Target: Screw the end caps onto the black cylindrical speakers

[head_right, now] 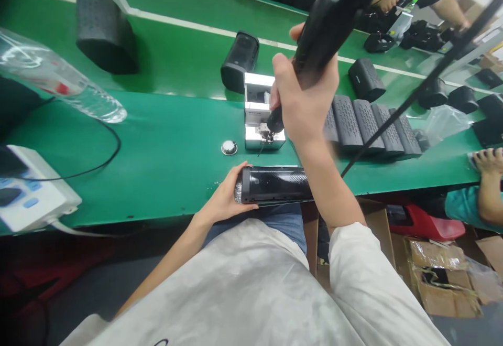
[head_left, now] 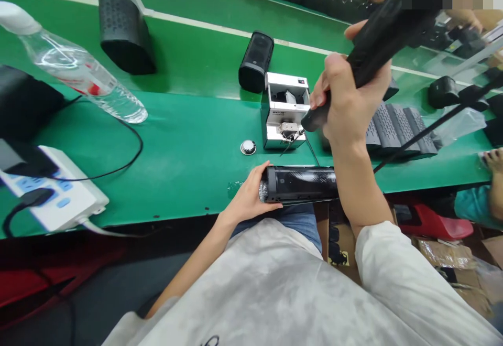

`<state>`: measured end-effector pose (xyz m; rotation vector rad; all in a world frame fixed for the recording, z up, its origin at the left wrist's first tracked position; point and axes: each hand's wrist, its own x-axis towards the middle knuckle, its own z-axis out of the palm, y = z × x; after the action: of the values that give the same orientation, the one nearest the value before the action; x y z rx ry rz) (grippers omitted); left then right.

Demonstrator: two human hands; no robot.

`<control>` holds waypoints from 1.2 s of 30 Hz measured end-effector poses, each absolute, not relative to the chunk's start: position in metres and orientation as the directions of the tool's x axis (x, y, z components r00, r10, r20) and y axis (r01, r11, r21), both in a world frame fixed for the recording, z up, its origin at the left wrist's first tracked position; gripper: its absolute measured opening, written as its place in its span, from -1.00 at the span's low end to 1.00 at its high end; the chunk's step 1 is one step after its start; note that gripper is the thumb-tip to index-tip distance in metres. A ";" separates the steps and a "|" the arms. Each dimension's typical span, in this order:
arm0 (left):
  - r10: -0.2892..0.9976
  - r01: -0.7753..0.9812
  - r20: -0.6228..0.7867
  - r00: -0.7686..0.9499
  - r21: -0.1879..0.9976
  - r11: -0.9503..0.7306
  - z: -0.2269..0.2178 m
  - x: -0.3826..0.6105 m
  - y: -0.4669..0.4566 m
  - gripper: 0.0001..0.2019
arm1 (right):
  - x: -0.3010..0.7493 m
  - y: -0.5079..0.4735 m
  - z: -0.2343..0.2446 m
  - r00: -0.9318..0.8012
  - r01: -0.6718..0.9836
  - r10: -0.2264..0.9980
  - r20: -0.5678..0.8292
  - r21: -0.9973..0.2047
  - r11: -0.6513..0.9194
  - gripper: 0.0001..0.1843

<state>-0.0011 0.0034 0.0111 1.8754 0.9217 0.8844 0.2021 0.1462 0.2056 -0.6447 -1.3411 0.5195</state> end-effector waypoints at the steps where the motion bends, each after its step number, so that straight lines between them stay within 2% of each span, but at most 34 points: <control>1: 0.848 0.247 0.227 0.479 0.892 -0.378 0.012 -0.001 0.004 0.25 | 0.199 0.140 0.209 0.150 0.020 0.677 0.721 -0.687 0.727 -0.32; 5: 0.848 0.243 0.234 0.475 0.892 -0.382 0.014 0.000 0.005 0.21 | 0.185 0.119 0.219 0.126 0.034 0.696 0.707 -0.705 0.709 -0.28; 10: 0.843 0.229 0.256 0.473 0.889 -0.398 0.012 0.000 0.005 0.23 | 0.174 0.112 0.220 0.095 -0.072 0.729 0.678 -0.726 0.684 -0.24; 16: 0.839 0.225 0.257 0.480 0.888 -0.400 0.018 0.000 0.005 0.19 | 0.163 0.106 0.218 0.065 -0.095 0.694 0.717 -0.688 0.719 -0.42; 21: 0.857 0.248 0.238 0.458 0.891 -0.380 0.018 0.000 0.004 0.18 | 0.151 0.090 0.194 0.031 -0.110 0.804 0.594 -0.798 0.593 -0.53; 25: 0.856 0.217 0.256 0.450 0.898 -0.383 0.013 0.003 0.003 0.22 | 0.151 0.077 0.174 -0.001 -0.192 0.840 0.542 -0.825 0.532 -0.68; 30: 0.856 0.174 0.254 0.449 0.915 -0.363 0.009 0.005 0.004 0.25 | 0.153 0.071 0.171 0.046 -0.266 0.869 0.492 -0.833 0.486 -0.65; 36: 0.856 0.161 0.272 0.439 0.914 -0.373 0.004 0.005 0.001 0.24 | 0.149 0.071 0.179 0.028 -0.246 0.843 0.537 -0.814 0.527 -0.80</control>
<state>0.0052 0.0006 0.0043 1.8076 0.8696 0.9889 0.1490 0.0705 0.1788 -0.5962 -1.2746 0.9220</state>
